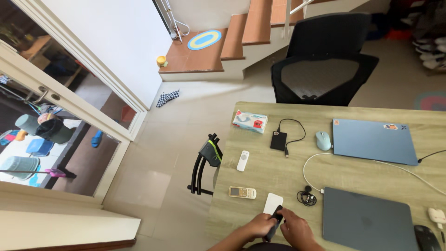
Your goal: The person replaces batteries in three remote controls on a desk. They open each remote's battery compartment, insert batteries, and close the covers. The person also handles a power strip and several charging cables, plugging and unplugging them.
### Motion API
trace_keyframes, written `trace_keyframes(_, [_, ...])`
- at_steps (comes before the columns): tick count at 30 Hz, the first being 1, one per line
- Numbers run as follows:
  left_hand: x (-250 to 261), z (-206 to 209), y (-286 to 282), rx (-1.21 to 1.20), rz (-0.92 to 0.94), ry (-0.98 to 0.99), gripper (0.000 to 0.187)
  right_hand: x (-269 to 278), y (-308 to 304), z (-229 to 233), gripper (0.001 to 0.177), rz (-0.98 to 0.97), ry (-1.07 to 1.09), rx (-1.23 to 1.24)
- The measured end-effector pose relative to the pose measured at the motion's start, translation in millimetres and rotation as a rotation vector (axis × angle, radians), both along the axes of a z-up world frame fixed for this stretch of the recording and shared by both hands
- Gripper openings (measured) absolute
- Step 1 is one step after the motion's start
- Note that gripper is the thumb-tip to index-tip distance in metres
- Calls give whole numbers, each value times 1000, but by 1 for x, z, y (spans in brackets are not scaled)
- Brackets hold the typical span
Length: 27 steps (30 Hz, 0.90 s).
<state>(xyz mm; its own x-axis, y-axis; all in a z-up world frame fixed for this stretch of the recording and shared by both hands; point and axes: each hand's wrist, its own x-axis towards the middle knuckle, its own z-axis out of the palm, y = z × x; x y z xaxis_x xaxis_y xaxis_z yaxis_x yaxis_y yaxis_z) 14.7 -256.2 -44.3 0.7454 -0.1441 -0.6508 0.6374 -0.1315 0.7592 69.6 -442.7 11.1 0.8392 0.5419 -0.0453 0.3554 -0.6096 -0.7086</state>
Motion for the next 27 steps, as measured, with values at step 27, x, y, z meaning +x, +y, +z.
trace_keyframes(27, [-8,112,11,-251,207,0,41,-17,-61,-68,29,-465,66,22])
